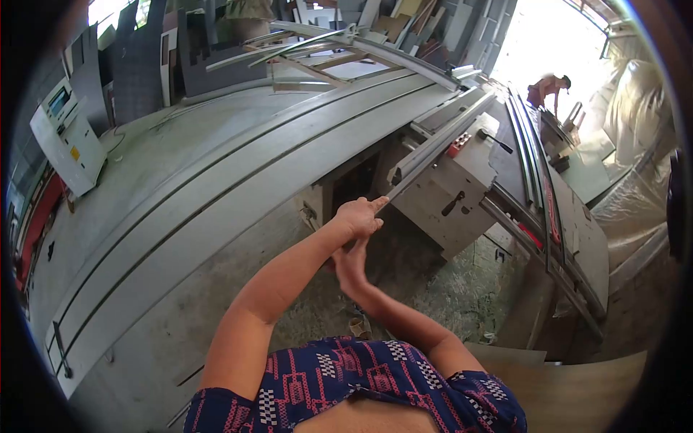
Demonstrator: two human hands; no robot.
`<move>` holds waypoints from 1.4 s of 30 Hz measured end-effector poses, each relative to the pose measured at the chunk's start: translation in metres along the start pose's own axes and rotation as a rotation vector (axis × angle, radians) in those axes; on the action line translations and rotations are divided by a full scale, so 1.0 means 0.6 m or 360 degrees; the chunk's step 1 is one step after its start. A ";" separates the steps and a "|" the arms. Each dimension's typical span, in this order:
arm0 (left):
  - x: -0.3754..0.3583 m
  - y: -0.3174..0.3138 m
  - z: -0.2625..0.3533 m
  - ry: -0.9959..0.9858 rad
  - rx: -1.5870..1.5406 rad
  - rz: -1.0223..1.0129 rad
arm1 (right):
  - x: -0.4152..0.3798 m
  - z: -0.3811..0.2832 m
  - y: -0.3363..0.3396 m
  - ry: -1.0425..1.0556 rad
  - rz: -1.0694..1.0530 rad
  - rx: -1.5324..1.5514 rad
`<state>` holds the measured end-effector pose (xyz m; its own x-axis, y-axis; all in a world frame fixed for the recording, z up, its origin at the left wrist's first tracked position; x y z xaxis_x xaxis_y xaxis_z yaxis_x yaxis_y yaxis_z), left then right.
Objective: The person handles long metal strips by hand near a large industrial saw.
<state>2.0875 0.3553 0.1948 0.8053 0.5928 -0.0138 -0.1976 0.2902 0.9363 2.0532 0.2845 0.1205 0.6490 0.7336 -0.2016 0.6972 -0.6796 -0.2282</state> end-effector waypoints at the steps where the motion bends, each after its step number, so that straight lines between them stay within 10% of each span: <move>1: 0.012 -0.011 0.003 0.0000 0.0003 -0.0024 | -0.022 0.003 -0.005 -0.0006 -0.0029 0.0017; 11: 0.027 -0.060 -0.024 -0.0004 -0.0217 0.0205 | -0.070 0.026 0.034 -0.0118 -0.0666 0.0157; 24: -0.054 -0.030 -0.028 0.0129 -0.0224 0.0130 | 0.340 -0.171 0.251 0.0377 0.0543 -0.0619; 42: -0.232 0.013 -0.072 0.0340 -0.0250 0.0004 | 0.340 -0.158 0.200 0.0100 0.0342 -0.0731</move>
<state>1.9495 0.3074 0.1889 0.6717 0.7339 -0.1005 -0.2975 0.3916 0.8707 2.2980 0.3520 0.1424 0.7994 0.5848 -0.1373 0.5989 -0.7583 0.2575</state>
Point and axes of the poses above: each hand's wrist, its own x-axis towards the middle knuckle, its own y-axis out of the back of the hand, z = x × y, the point moved 7 cm from there along x, towards the middle knuckle, and after that the axes turned 10 degrees about z, right-handed, at the moved point
